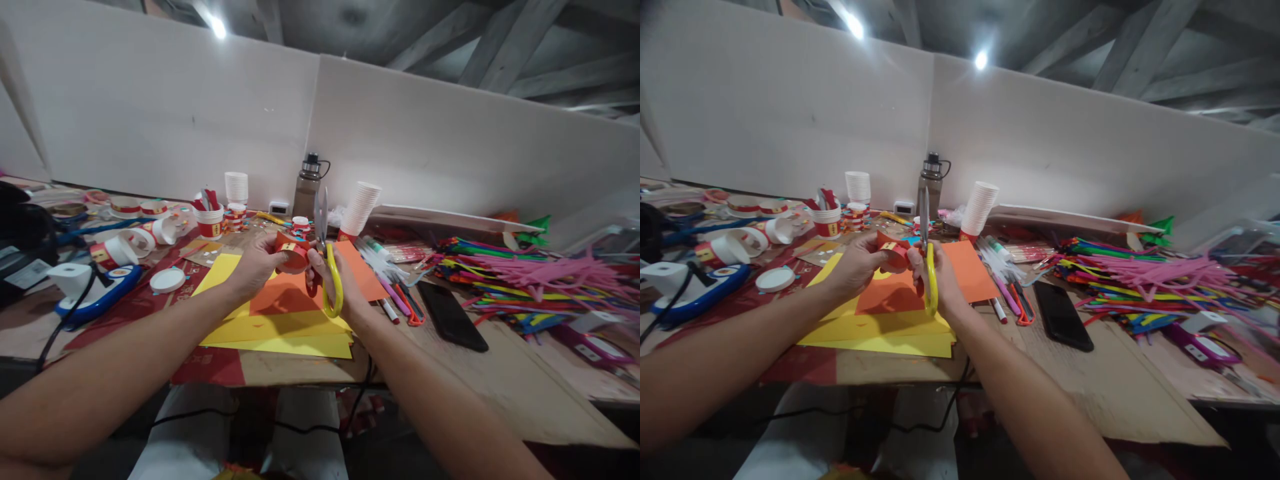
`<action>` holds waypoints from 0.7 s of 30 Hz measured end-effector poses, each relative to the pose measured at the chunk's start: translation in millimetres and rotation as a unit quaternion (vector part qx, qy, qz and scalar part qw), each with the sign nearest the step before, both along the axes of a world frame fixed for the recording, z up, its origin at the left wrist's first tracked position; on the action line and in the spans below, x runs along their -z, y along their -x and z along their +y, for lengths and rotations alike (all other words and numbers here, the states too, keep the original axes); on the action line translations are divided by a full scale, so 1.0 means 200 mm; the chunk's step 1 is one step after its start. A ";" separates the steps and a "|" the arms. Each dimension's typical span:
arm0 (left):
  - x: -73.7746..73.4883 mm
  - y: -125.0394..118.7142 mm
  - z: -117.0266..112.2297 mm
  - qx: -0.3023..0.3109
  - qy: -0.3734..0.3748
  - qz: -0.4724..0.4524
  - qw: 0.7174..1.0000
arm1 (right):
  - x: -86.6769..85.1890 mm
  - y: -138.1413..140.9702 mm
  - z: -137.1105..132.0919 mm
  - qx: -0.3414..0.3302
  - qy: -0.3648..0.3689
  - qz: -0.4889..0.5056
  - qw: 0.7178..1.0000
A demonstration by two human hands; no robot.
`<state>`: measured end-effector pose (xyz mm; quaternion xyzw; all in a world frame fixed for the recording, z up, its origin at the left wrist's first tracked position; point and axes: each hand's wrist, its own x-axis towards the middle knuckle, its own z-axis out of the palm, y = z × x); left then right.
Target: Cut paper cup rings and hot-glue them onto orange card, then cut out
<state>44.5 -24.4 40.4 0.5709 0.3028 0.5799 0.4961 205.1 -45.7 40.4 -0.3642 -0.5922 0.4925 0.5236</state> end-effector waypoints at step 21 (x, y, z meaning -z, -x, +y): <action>-0.01 -0.05 -0.01 0.075 0.124 -0.154 0.977 | -0.01 -0.03 -0.03 0.028 -0.059 -0.064 0.996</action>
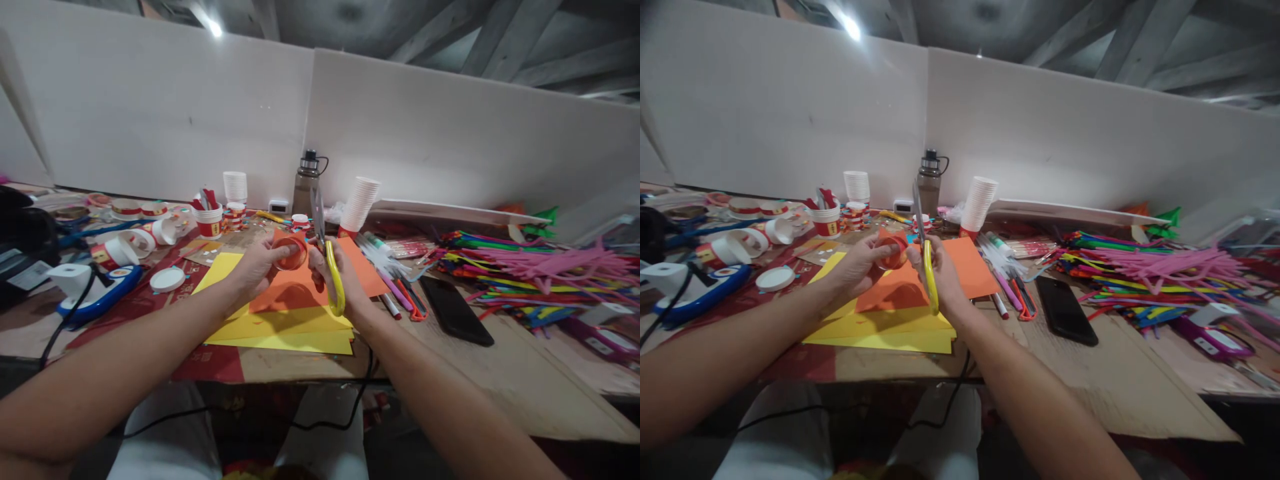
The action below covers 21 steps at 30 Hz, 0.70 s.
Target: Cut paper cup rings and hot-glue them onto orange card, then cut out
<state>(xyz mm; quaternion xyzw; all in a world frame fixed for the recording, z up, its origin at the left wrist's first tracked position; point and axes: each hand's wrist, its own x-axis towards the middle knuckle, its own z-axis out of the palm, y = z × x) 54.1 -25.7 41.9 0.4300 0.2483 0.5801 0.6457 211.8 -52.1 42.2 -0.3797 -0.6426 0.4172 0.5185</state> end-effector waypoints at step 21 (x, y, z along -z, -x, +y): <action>-0.08 0.03 0.01 -0.087 0.002 -0.102 0.991 | -0.02 -0.02 -0.06 -0.006 -0.001 -0.217 0.976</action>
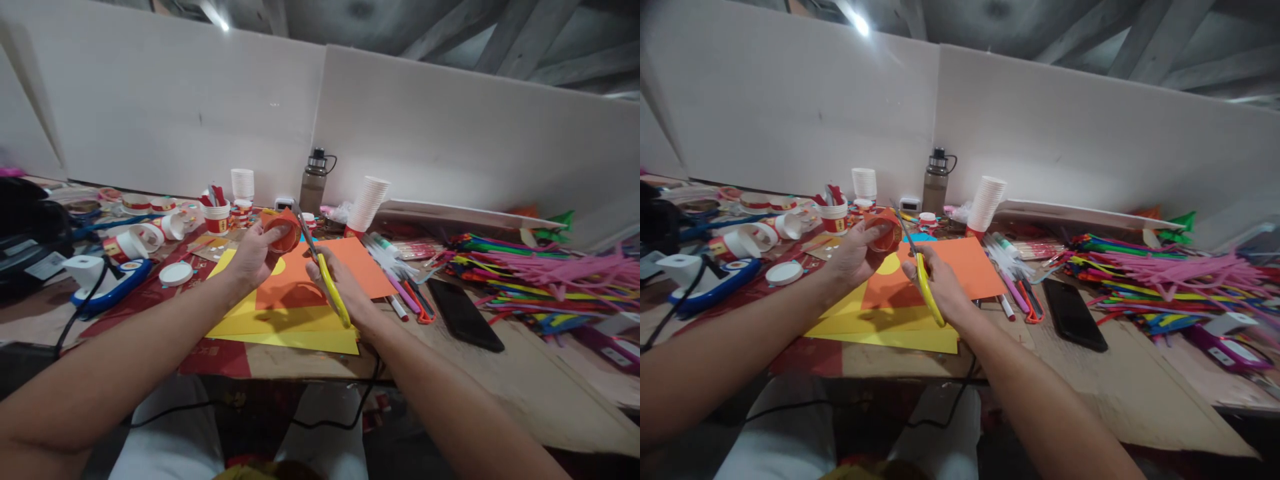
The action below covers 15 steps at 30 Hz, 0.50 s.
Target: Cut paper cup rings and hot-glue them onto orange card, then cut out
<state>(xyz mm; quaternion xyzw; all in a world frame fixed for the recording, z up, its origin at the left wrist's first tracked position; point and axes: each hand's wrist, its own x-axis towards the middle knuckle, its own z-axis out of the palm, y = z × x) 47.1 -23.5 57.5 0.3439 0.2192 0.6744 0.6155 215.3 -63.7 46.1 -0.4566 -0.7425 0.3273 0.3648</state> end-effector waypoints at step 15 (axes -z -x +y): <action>0.00 -0.03 -0.03 -0.034 0.027 0.011 0.999 | 0.00 0.01 -0.01 -0.001 -0.008 -0.001 1.000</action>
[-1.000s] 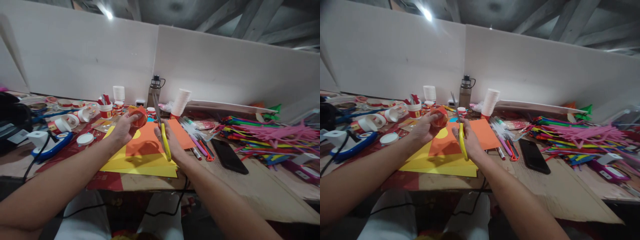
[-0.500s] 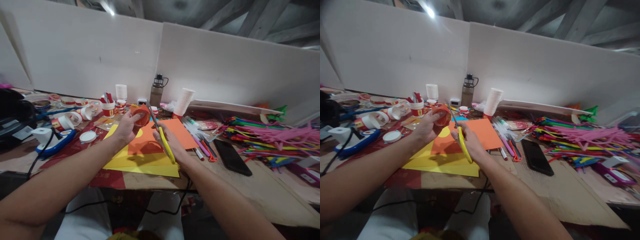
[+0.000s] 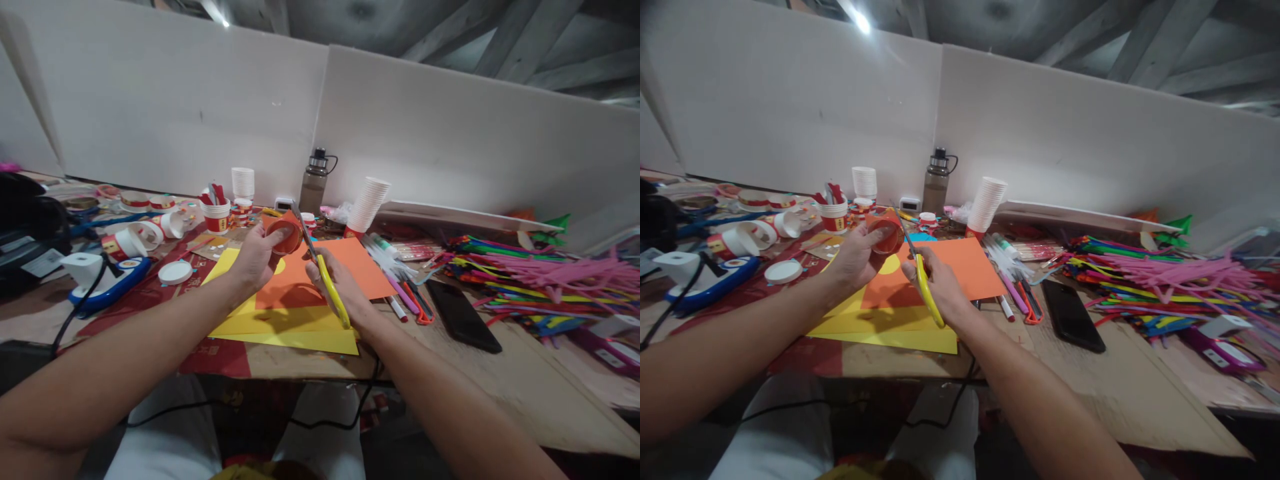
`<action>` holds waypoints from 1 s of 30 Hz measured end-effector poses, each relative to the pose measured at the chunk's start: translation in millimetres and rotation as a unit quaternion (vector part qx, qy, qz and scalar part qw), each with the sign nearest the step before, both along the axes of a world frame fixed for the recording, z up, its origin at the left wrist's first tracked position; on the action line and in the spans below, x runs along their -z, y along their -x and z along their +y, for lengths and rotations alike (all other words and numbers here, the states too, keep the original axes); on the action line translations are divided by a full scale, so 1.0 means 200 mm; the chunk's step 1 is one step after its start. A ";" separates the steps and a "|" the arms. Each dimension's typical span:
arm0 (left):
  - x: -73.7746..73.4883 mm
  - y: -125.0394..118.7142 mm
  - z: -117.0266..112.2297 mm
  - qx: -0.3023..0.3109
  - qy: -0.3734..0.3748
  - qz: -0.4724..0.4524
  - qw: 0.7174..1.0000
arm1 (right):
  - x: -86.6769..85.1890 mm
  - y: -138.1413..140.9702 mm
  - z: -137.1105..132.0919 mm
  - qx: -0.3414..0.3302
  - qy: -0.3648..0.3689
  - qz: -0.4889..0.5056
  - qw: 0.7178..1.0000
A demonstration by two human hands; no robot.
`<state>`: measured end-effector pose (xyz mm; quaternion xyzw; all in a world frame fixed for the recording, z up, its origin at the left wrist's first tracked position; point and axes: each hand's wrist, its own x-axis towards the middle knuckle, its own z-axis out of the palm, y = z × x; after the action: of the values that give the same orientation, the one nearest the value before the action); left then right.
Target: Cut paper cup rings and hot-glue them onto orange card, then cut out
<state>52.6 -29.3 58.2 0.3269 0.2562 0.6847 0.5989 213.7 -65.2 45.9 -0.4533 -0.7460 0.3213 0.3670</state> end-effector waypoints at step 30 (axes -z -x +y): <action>0.03 0.02 0.03 0.008 -0.011 0.017 1.000 | 0.03 -0.01 0.02 -0.008 -0.009 0.010 1.000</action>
<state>48.3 -23.5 52.2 0.3472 0.2559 0.6770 0.5964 216.4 -60.3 40.8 -0.4403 -0.7489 0.3219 0.3764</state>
